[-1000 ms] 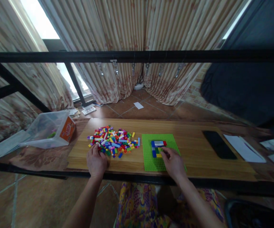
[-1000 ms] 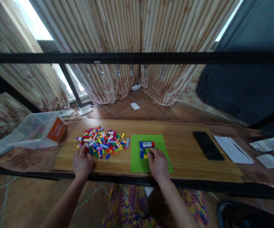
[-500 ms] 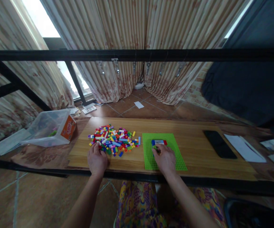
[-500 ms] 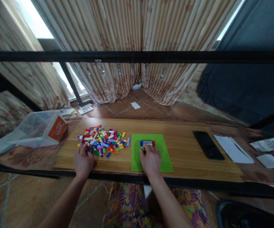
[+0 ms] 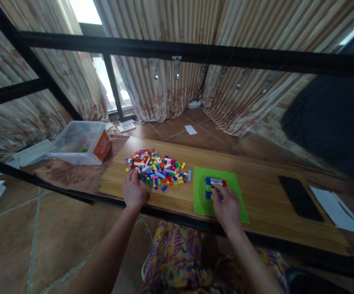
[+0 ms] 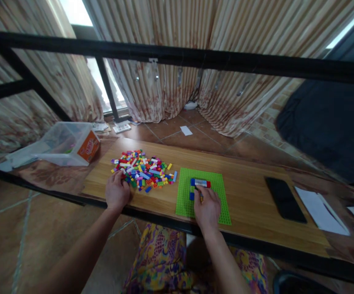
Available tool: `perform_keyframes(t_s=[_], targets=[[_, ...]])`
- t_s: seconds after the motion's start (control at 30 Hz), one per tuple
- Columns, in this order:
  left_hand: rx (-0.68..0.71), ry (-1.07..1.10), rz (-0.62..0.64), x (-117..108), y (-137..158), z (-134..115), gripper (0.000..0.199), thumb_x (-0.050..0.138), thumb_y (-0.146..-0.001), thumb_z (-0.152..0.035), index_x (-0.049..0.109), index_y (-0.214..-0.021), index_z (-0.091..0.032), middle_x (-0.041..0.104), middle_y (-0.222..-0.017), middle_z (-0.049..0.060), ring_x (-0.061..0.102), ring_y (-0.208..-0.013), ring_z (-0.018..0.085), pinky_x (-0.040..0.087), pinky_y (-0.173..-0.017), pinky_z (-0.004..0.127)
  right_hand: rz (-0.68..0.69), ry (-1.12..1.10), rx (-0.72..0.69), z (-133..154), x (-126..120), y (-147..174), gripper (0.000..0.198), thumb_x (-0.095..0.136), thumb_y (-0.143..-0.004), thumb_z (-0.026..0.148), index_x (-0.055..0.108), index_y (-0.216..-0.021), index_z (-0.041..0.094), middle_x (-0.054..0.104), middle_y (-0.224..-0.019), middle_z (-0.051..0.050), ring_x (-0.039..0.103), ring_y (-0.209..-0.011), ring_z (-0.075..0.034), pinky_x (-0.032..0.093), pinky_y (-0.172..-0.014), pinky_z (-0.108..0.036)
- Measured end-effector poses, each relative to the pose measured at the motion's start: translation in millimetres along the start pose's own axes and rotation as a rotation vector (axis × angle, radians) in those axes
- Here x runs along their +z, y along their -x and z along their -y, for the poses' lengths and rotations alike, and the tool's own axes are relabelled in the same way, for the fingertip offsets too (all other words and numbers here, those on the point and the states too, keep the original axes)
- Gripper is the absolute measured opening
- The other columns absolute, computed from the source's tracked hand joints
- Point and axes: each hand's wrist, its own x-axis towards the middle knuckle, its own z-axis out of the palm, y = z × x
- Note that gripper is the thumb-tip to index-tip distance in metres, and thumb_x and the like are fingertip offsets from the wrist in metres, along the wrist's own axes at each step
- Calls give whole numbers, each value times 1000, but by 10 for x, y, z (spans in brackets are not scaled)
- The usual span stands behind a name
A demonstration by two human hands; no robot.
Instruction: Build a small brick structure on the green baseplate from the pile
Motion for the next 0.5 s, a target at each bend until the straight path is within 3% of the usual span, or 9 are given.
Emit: perform_keyframes(t_s=[0.2, 0.5], targets=[[-38, 24, 28, 18, 9, 3, 46, 47, -81, -12, 57, -126, -13, 57, -130, 14, 51, -121, 29, 39, -105, 42, 30, -94, -90, -41, -6, -13, 36, 42, -92, 38, 71, -100, 18, 69, -99, -11, 59, -94, -23, 45, -86, -39], [-42, 42, 33, 10, 20, -14, 45, 46, -81, -13, 58, -124, -13, 57, -129, 13, 51, -121, 27, 38, -106, 40, 33, -42, -139, -102, 88, 13, 36, 43, -92, 40, 73, -101, 22, 68, -98, -10, 58, -93, -24, 45, -86, -42]])
